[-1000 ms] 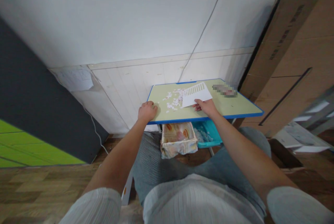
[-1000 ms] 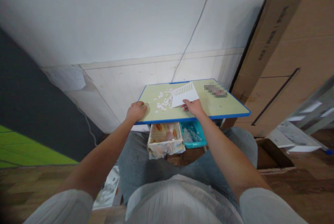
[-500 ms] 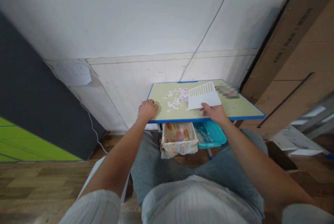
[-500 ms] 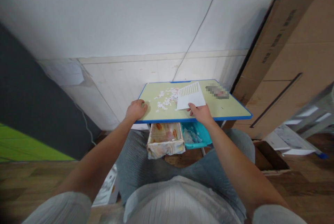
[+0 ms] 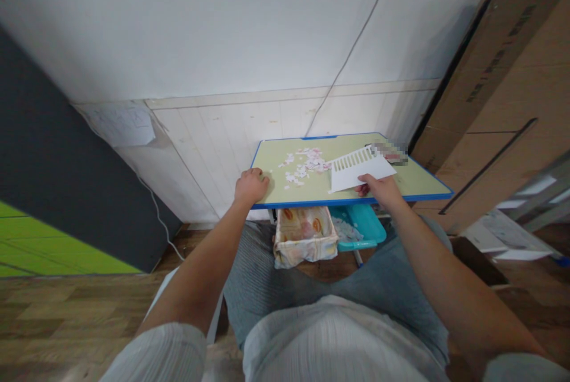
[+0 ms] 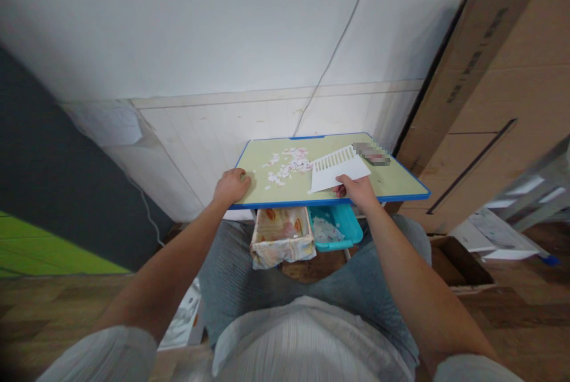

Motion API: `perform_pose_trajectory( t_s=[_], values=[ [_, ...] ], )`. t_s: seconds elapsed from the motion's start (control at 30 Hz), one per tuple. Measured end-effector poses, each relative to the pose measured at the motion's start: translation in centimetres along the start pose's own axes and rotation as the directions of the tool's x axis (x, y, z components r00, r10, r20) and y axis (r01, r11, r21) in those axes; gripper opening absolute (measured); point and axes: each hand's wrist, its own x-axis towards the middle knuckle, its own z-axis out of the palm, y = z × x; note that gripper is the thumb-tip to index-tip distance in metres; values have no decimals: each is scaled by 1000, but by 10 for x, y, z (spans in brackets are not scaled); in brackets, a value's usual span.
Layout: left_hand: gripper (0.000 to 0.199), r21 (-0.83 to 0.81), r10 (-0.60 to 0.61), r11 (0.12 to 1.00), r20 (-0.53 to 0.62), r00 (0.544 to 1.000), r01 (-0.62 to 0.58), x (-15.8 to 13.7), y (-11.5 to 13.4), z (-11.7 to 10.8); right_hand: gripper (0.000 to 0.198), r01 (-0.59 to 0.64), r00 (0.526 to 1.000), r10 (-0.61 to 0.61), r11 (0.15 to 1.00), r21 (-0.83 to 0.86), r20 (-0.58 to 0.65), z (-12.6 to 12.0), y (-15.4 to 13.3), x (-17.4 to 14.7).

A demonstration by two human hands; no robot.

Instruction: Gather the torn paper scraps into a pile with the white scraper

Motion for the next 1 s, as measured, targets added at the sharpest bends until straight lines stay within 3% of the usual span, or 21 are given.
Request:
perform_pose_trajectory(
  t_s=[0.23, 0.47, 1.0],
  values=[
    [45, 16, 2, 1000, 2, 1000, -2, 0, 0, 0, 29, -21, 998, 25, 996, 87, -51, -2, 2, 3],
    [43, 18, -9, 1000, 10, 1000, 9, 0, 0, -2, 23, -46, 999, 45, 997, 53, 28, 0, -1, 0],
    [45, 29, 2, 1000, 10, 1000, -2, 2, -4, -1, 21, -52, 997, 56, 996, 76, -59, -4, 8, 5]
  ],
)
